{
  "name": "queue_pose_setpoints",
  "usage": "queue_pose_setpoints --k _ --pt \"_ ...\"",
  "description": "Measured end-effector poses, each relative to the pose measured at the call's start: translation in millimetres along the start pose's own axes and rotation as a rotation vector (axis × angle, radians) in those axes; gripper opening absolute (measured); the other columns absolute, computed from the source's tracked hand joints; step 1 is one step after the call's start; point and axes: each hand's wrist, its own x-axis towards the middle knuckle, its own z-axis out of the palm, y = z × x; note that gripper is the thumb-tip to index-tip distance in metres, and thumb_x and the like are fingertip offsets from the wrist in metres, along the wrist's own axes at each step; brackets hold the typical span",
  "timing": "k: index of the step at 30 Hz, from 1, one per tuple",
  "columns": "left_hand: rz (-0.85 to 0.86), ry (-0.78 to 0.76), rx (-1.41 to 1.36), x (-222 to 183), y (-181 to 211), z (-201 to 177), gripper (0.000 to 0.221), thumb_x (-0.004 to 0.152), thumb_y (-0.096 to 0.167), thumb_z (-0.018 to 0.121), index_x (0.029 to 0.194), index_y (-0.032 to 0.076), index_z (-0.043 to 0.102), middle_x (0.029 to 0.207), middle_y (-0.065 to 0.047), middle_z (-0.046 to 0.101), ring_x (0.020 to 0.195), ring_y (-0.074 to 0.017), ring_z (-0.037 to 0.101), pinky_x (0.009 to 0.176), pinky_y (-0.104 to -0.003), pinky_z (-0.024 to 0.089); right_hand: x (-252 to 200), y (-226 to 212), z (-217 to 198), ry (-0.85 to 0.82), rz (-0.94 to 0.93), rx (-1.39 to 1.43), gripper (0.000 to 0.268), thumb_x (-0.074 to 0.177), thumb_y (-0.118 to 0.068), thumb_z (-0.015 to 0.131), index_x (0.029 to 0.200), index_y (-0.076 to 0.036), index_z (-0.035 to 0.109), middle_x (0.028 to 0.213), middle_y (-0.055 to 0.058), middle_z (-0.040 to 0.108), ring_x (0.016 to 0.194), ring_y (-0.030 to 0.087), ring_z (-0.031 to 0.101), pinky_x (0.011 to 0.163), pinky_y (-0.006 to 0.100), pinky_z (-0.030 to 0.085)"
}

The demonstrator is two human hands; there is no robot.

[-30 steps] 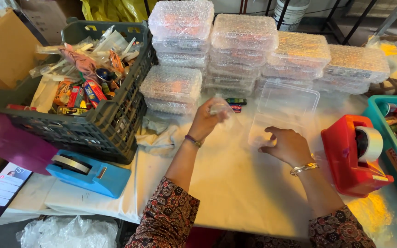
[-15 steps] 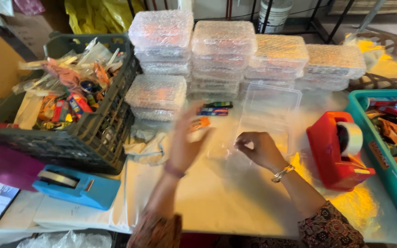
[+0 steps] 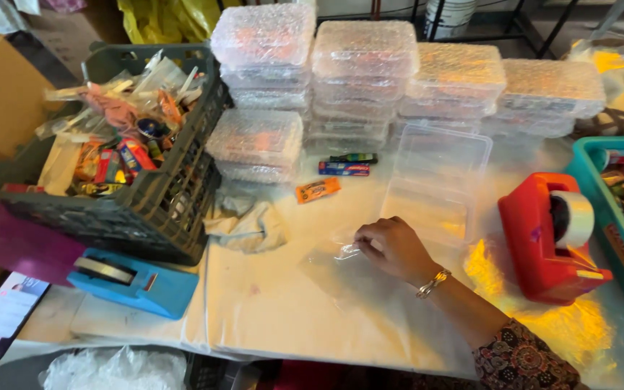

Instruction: The person places small packaged items into a clear plastic container, then wraps the container in bubble wrap. They secure the bubble wrap with tape and place the finished package on a stack of similar items.

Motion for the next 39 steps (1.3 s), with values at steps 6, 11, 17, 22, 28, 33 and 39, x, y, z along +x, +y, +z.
queue_pose_setpoints --k 6,11,17,22,28,33,39 --pt "-0.236 0.108 0.116 69.4 -86.4 -22.2 0.042 0.115 0.029 0.038 0.151 0.009 0.048 0.140 -0.008 0.062 0.127 -0.0197 0.061 0.102 -0.038 0.046 -1.5 6.7 0.9 0.001 -0.022 0.011 0.007 0.084 -0.017 0.074 0.090 -0.013 0.072 0.081 0.001 0.075 0.078 0.021 0.070 0.075 0.037 0.050" --pt "-0.060 0.236 0.179 77.5 -93.5 0.0 0.036 0.109 0.023 0.051 0.138 0.007 0.062 0.127 -0.011 0.071 0.116 -0.0244 0.073 0.096 -0.039 0.059 -1.8 9.4 3.7 -0.001 -0.021 0.026 0.009 0.084 -0.018 0.075 0.090 -0.012 0.072 0.082 0.001 0.076 0.078 0.022 0.069 0.078 0.037 0.050" --pt "0.309 0.329 1.030 77.8 -86.9 26.5 0.024 0.091 0.018 0.070 0.105 -0.001 0.063 0.101 -0.023 0.070 0.086 -0.0332 0.072 0.071 -0.040 0.058 -3.6 14.6 11.2 -0.022 -0.043 0.021 0.009 0.085 -0.019 0.075 0.089 -0.013 0.071 0.082 0.002 0.075 0.079 0.023 0.069 0.080 0.038 0.050" --pt "0.174 0.251 0.960 84.1 -87.3 22.4 0.035 0.095 0.013 0.078 0.114 -0.010 0.059 0.091 -0.027 0.070 0.079 -0.0404 0.071 0.063 -0.046 0.055 -1.0 11.3 8.8 -0.055 -0.008 0.007 0.008 0.085 -0.020 0.074 0.089 -0.014 0.071 0.082 0.000 0.075 0.080 0.023 0.067 0.080 0.038 0.051" --pt "0.264 0.074 0.503 61.3 -66.8 23.0 0.031 0.097 0.001 0.080 0.114 -0.008 0.056 0.096 -0.026 0.069 0.087 -0.0298 0.073 0.066 -0.035 0.060 -2.5 13.3 9.7 -0.085 -0.107 -0.041 0.008 0.086 -0.020 0.071 0.091 -0.013 0.071 0.088 0.000 0.074 0.086 0.022 0.067 0.081 0.039 0.050" --pt "0.263 0.196 0.463 60.0 -43.5 63.1 0.046 0.090 0.007 0.087 0.120 -0.005 0.055 0.101 -0.019 0.071 0.085 -0.0289 0.074 0.068 -0.037 0.062 -3.4 10.7 8.7 -0.157 -0.082 -0.046 0.007 0.089 -0.020 0.070 0.091 -0.014 0.068 0.084 0.000 0.072 0.087 0.020 0.067 0.088 0.038 0.048" --pt "0.352 0.327 -0.077 86.0 -56.9 120.1 0.071 0.097 0.003 0.069 0.150 -0.010 0.024 0.150 -0.028 0.042 0.138 -0.0322 0.050 0.120 -0.046 0.050 -3.7 14.1 7.5 -0.142 0.057 0.020 0.012 0.090 -0.023 0.073 0.089 -0.011 0.071 0.083 0.004 0.075 0.076 0.024 0.069 0.073 0.038 0.055"
